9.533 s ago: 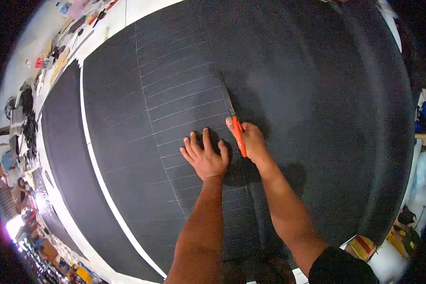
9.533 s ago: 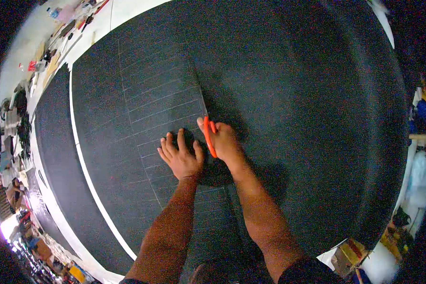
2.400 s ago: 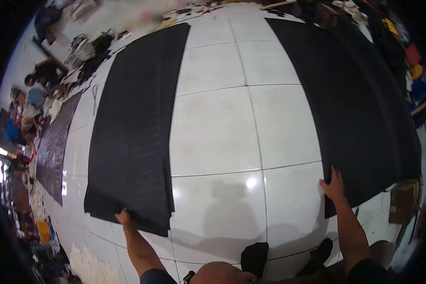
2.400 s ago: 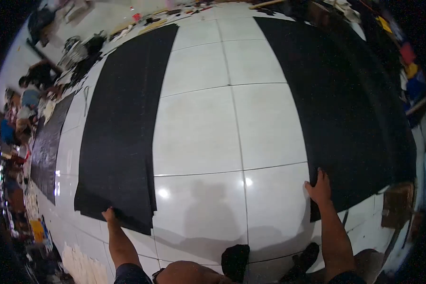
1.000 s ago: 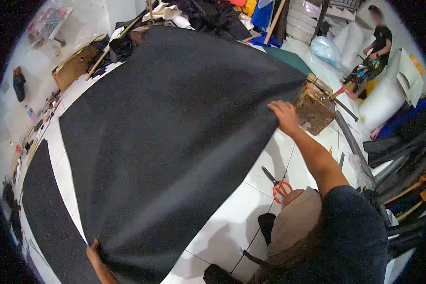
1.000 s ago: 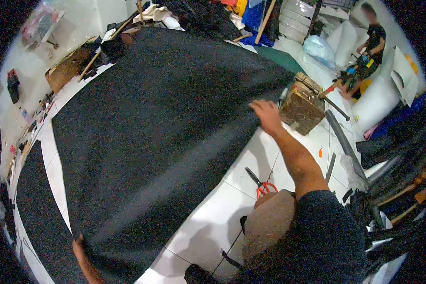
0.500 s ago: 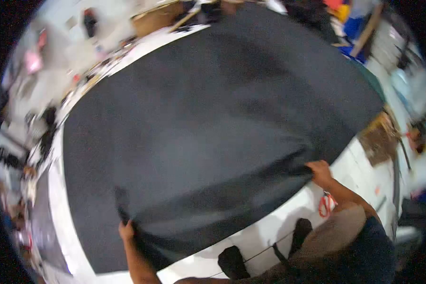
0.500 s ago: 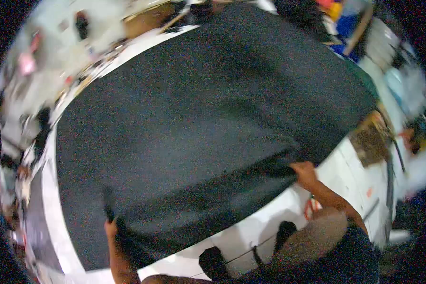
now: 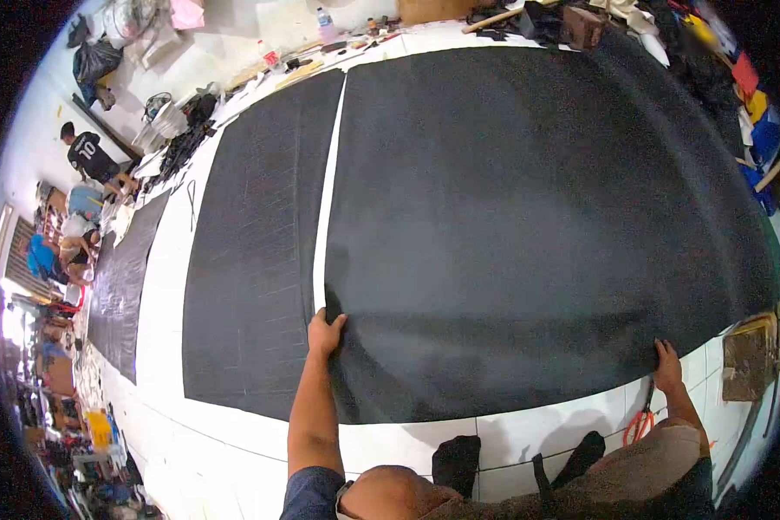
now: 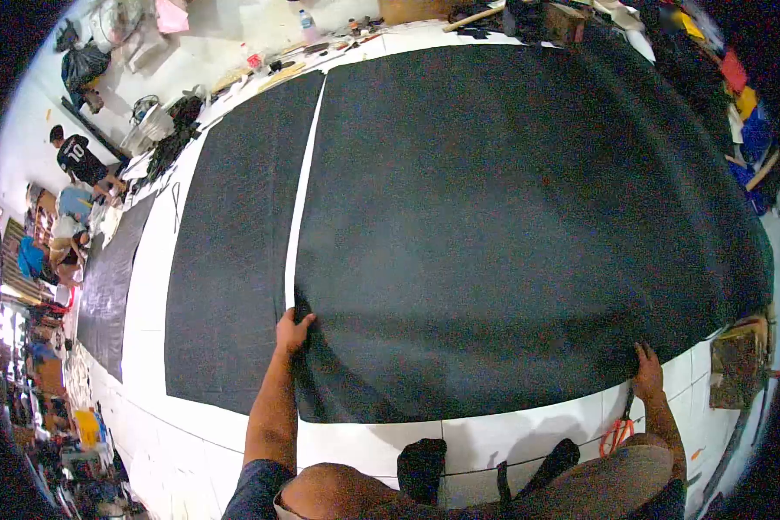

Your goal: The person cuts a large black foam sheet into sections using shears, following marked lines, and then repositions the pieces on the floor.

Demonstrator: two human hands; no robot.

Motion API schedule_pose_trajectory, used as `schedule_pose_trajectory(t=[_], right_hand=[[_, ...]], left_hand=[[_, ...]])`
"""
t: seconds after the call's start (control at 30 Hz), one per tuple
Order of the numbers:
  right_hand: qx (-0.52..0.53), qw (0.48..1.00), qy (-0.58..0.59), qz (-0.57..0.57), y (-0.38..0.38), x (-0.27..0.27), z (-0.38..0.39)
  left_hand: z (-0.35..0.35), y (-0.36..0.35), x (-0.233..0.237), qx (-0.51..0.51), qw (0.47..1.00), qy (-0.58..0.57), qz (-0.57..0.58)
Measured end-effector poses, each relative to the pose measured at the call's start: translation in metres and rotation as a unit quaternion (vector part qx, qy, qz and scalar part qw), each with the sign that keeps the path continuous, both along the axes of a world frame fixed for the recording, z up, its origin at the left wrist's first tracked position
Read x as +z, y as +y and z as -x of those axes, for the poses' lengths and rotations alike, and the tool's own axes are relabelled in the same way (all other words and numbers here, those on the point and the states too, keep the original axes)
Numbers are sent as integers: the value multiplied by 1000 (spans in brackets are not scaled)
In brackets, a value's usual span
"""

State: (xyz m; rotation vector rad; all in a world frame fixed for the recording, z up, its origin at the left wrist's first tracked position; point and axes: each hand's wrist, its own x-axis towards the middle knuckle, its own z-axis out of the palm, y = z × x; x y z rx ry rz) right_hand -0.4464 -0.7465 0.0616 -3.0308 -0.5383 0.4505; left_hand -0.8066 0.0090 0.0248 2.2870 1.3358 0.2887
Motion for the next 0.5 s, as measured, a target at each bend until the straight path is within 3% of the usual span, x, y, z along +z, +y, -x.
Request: schedule_pose_trajectory(t=[0.13, 0.17, 0.27, 0.43, 0.5], right_hand=[[38, 995, 15, 92, -11, -20, -10], [37, 993, 21, 113, -15, -28, -16], [25, 988, 45, 145, -4, -19, -17], [44, 965, 98, 240, 4, -16, -19], [119, 952, 173, 221, 74, 37, 4]], left_hand=[[15, -5, 11, 46, 997, -37, -49], [27, 0, -2, 54, 987, -36, -148], [53, -2, 7, 134, 963, 122, -198], [87, 6, -11, 138, 975, 127, -118], [84, 5, 0, 131, 978, 124, -107]])
